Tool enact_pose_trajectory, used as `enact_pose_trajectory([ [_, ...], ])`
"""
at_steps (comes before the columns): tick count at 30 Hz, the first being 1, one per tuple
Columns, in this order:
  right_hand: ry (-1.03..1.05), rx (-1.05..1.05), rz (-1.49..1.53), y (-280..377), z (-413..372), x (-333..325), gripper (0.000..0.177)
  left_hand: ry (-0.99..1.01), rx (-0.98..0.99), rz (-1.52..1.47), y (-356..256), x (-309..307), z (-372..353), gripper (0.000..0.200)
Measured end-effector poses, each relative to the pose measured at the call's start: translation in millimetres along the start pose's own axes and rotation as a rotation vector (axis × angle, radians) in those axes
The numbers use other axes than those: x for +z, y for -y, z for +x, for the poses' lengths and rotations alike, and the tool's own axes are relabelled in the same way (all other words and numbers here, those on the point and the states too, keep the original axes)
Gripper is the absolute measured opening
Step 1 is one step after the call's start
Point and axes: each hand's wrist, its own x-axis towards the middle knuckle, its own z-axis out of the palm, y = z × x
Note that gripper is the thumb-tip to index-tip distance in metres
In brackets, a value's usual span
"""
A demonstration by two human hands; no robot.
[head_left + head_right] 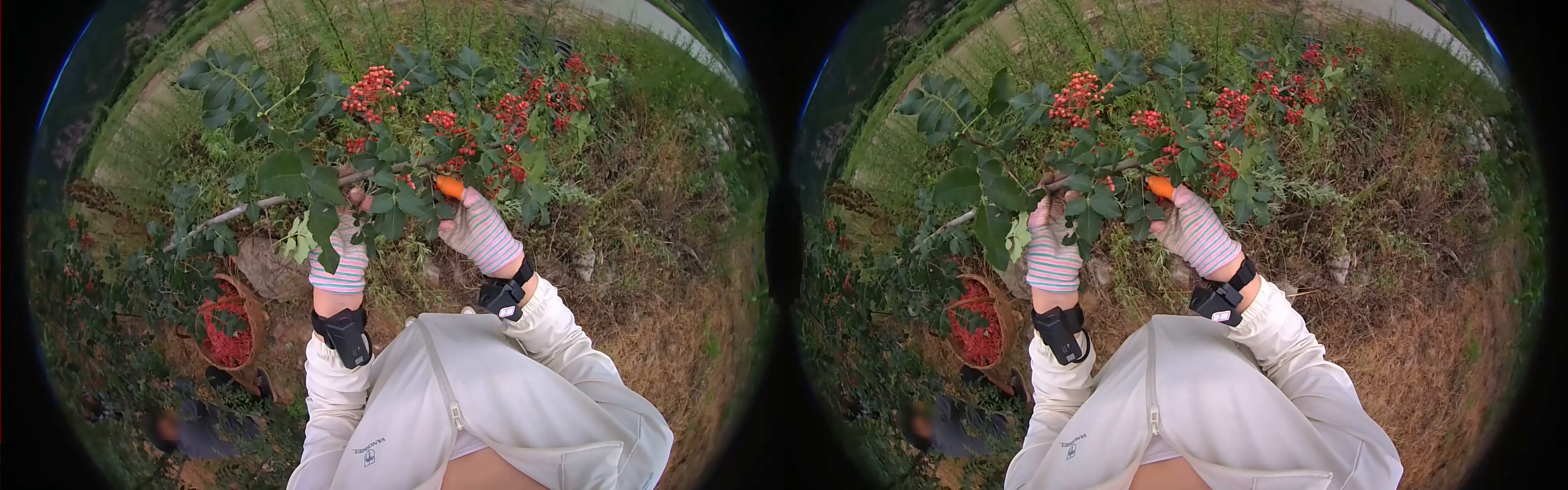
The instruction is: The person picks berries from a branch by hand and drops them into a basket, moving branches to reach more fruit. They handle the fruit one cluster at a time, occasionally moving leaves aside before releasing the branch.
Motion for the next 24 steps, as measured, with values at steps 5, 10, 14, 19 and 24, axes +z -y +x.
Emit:
enact_pose_trajectory([
  [5,0.054,0.069,0.059,12.0,1.7,5.0,0.056,0.123,-0.057,-0.107,9.4,-18.1,25.2,0.022],
  [10,-0.027,0.095,0.024,19.6,3.2,1.1,0.062,-0.016,0.051,-0.030,10.4,-3.4,16.2,0.024],
  [14,0.096,0.124,0.017,19.2,4.9,-7.0,0.045,-0.034,0.053,-0.028,12.4,-0.5,13.7,0.025],
  [19,-0.142,0.005,-0.738,22.7,-0.2,19.3,0.044,-0.043,0.046,-0.017,18.6,-4.9,19.5,0.026],
  [24,0.153,0.229,-0.588,9.8,-3.5,5.7,0.083,-0.049,-0.015,0.026,10.0,-7.9,5.4,0.030],
])
